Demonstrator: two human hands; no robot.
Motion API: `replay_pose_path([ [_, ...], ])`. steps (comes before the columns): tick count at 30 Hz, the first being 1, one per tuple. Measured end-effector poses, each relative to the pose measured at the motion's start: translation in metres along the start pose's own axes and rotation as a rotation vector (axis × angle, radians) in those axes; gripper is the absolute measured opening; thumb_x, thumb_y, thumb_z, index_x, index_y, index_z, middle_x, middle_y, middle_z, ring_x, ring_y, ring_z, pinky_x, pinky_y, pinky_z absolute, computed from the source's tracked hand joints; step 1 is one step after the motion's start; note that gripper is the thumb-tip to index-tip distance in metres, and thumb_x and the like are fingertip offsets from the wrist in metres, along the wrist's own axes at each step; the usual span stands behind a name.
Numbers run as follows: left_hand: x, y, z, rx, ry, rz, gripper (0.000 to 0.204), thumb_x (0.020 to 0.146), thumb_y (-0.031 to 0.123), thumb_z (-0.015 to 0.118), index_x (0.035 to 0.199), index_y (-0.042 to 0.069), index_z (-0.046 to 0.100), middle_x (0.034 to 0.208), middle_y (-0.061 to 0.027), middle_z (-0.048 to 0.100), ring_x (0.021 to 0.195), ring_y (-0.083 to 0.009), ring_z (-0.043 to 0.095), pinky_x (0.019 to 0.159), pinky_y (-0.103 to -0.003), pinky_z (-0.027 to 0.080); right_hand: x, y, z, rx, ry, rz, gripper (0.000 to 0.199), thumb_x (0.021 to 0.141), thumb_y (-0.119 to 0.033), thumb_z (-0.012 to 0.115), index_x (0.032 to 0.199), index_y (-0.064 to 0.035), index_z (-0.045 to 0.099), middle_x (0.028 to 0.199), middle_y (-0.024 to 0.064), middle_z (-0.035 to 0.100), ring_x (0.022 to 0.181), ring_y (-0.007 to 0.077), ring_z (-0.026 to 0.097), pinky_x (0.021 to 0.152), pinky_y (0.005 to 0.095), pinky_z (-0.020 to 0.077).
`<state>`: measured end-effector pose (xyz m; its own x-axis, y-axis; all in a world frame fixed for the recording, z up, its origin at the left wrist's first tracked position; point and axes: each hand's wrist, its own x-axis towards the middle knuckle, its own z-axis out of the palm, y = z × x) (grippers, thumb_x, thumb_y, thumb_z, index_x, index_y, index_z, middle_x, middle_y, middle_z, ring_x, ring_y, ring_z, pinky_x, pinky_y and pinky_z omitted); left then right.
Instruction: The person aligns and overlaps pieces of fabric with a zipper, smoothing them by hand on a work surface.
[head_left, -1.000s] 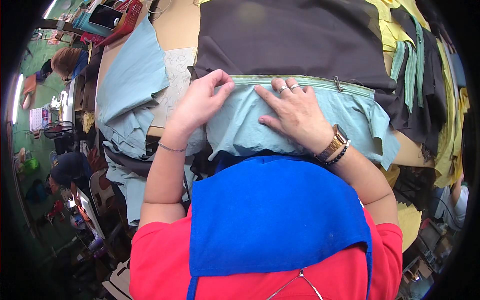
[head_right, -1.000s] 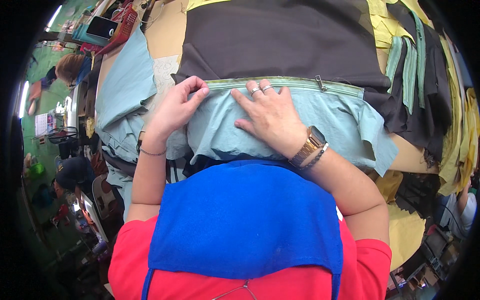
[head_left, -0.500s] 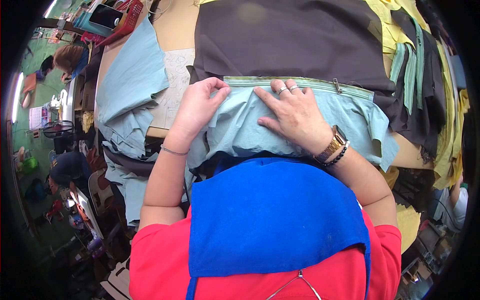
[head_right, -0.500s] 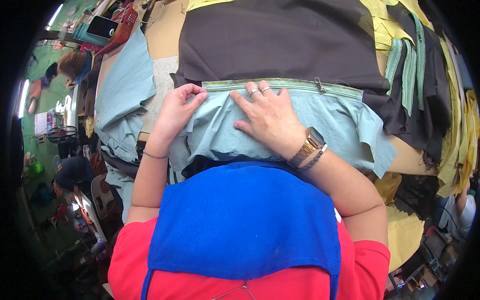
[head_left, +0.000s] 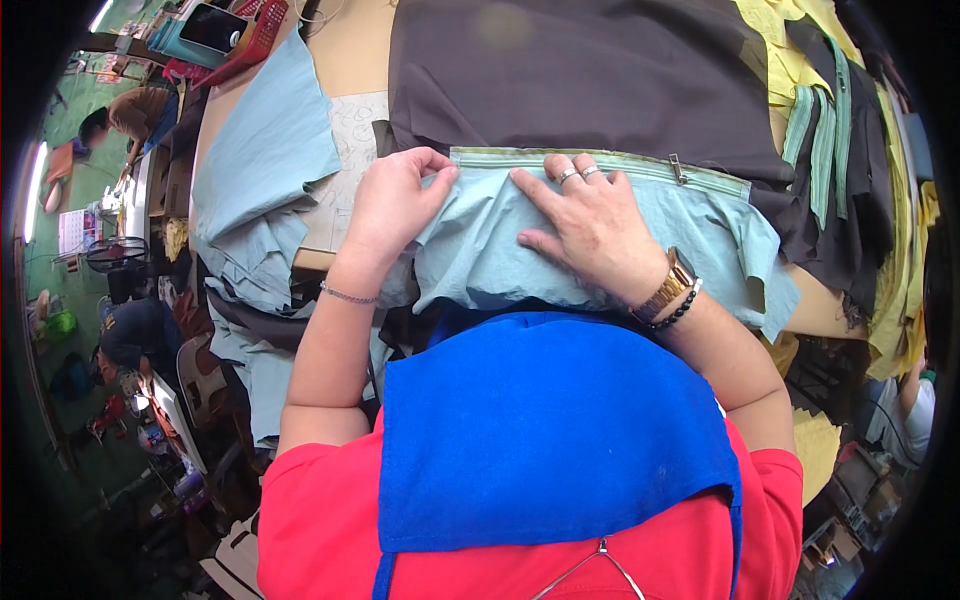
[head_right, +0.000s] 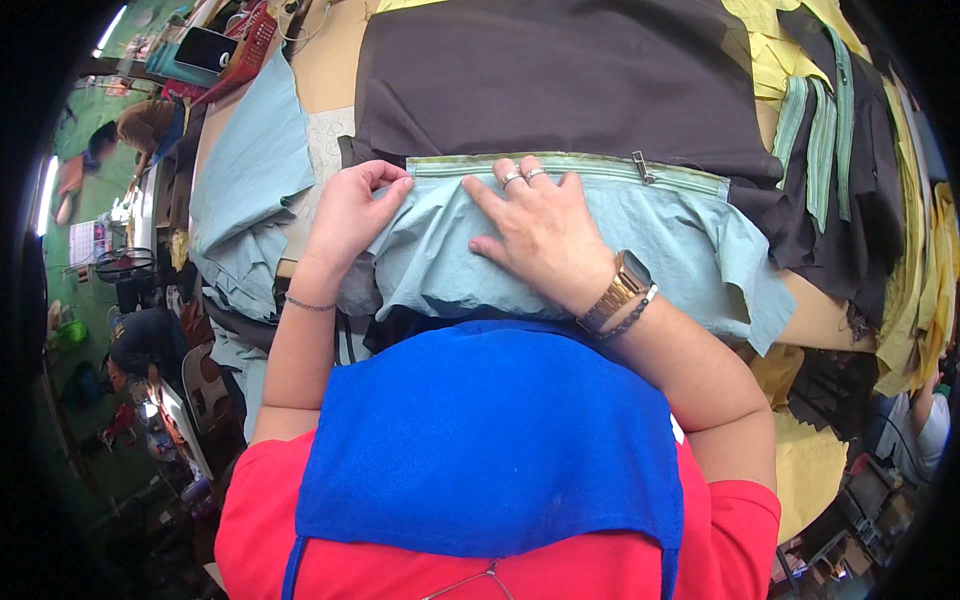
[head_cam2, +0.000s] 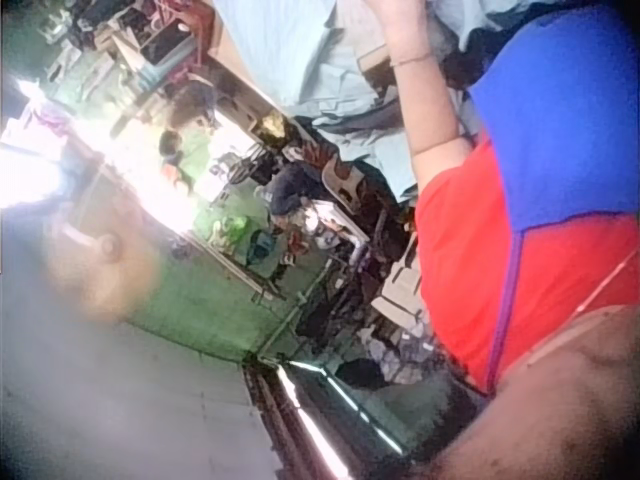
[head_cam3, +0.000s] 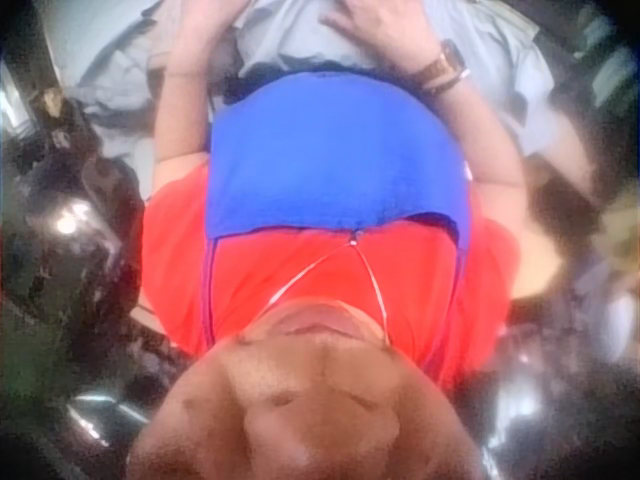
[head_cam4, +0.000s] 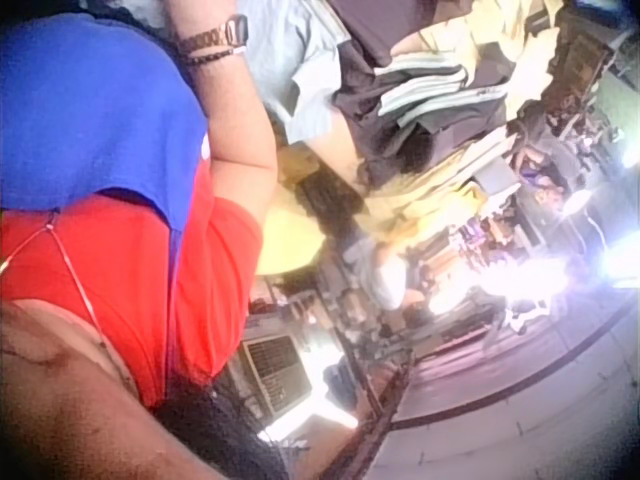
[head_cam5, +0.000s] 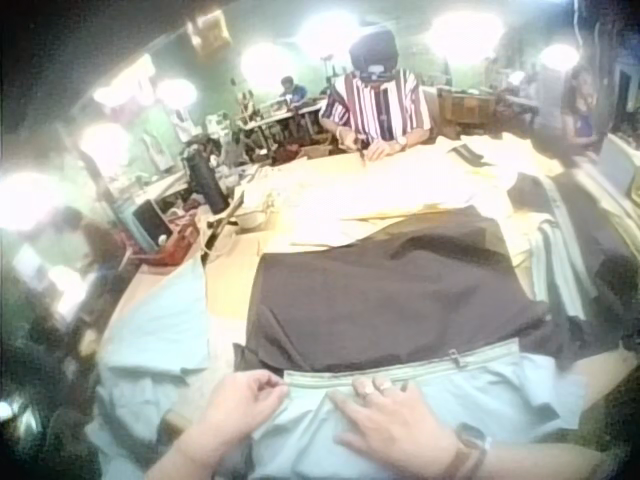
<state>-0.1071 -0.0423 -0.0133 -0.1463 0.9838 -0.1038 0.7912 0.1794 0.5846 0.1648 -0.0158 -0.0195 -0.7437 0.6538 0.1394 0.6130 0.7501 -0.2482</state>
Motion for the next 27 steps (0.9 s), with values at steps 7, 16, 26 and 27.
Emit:
replay_pose_path([
  [7,0.001,0.002,-0.003,0.059,-0.014,-0.049,0.025,0.093,0.030,0.080,0.097,0.005,0.080,0.083,-0.0121,0.078,0.076,-0.0248,0.074,0.072,-0.038,0.057,0.000,-0.002,0.002,-0.002,0.000,-0.002,0.064,0.095,-0.051,0.073,0.148,-0.0177,0.062,0.141,0.0122,0.063,0.132,0.0294,0.058,0.091,0.0489,0.0509],
  [16,0.024,-0.031,-0.001,-0.249,-0.148,0.064,0.018,0.086,0.012,0.086,0.101,0.006,0.078,0.093,-0.0026,0.064,0.085,-0.0152,0.060,0.079,-0.031,0.051,-0.002,-0.002,0.003,-0.008,0.025,0.022,0.066,0.093,-0.055,0.074,0.145,-0.0170,0.061,0.135,0.0114,0.062,0.125,0.0288,0.060,0.088,0.0449,0.0499],
  [26,0.021,-0.022,-0.001,-0.223,-0.137,0.187,0.042,0.088,0.008,0.084,0.129,0.011,0.079,0.092,0.0010,0.051,0.080,-0.0124,0.046,0.074,-0.028,0.045,-0.091,0.046,-0.019,-0.164,0.082,0.253,0.072,0.095,-0.057,0.071,0.145,-0.0059,0.059,0.139,0.0109,0.063,0.128,0.0292,0.059,0.099,0.0458,0.0480],
  [27,0.020,-0.022,-0.002,-0.226,-0.126,0.188,0.045,0.088,0.008,0.084,0.132,0.013,0.079,0.092,0.0010,0.051,0.080,-0.0125,0.046,0.074,-0.029,0.045,-0.100,0.050,-0.025,-0.193,0.085,0.291,0.072,0.095,-0.056,0.071,0.145,-0.0061,0.060,0.139,0.0108,0.063,0.127,0.0299,0.059,0.099,0.0464,0.0481],
])
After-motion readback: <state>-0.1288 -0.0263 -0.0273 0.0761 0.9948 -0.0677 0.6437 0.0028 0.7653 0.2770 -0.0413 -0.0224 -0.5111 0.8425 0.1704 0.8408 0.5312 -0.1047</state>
